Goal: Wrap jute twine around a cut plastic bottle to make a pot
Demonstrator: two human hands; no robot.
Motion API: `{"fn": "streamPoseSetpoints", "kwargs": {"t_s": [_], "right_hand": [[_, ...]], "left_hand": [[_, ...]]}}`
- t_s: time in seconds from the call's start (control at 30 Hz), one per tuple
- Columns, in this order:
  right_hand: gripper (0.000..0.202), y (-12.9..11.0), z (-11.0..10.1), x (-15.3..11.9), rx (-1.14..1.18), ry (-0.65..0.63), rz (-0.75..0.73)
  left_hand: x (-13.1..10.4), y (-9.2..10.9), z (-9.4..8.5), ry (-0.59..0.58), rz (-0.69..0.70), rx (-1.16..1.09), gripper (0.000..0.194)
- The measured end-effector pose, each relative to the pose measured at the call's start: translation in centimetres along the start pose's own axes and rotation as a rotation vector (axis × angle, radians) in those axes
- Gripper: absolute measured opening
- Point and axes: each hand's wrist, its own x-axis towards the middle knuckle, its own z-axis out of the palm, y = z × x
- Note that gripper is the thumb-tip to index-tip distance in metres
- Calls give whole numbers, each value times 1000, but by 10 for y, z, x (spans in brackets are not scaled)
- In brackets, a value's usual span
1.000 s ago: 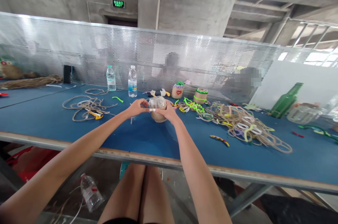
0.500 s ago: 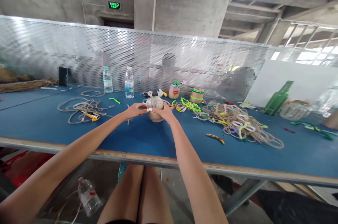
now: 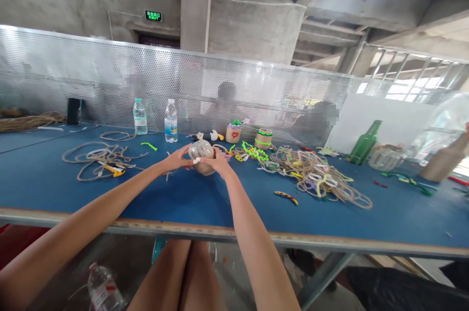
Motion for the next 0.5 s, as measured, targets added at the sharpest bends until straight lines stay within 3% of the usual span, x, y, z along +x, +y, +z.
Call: {"fn": "streamPoseSetpoints", "kwargs": {"t_s": [0.17,0.37,0.5], "right_hand": [[77,8,1,6,66,18,26],[39,24,-5,20,117,60,39],[32,34,-6,26,134,134,50]], "left_hand": [[4,-3,1,-50,-15,-18,58],[26,-1,5,-63,-43,90,26],[43,2,8,-68,-32,193,19]]}}
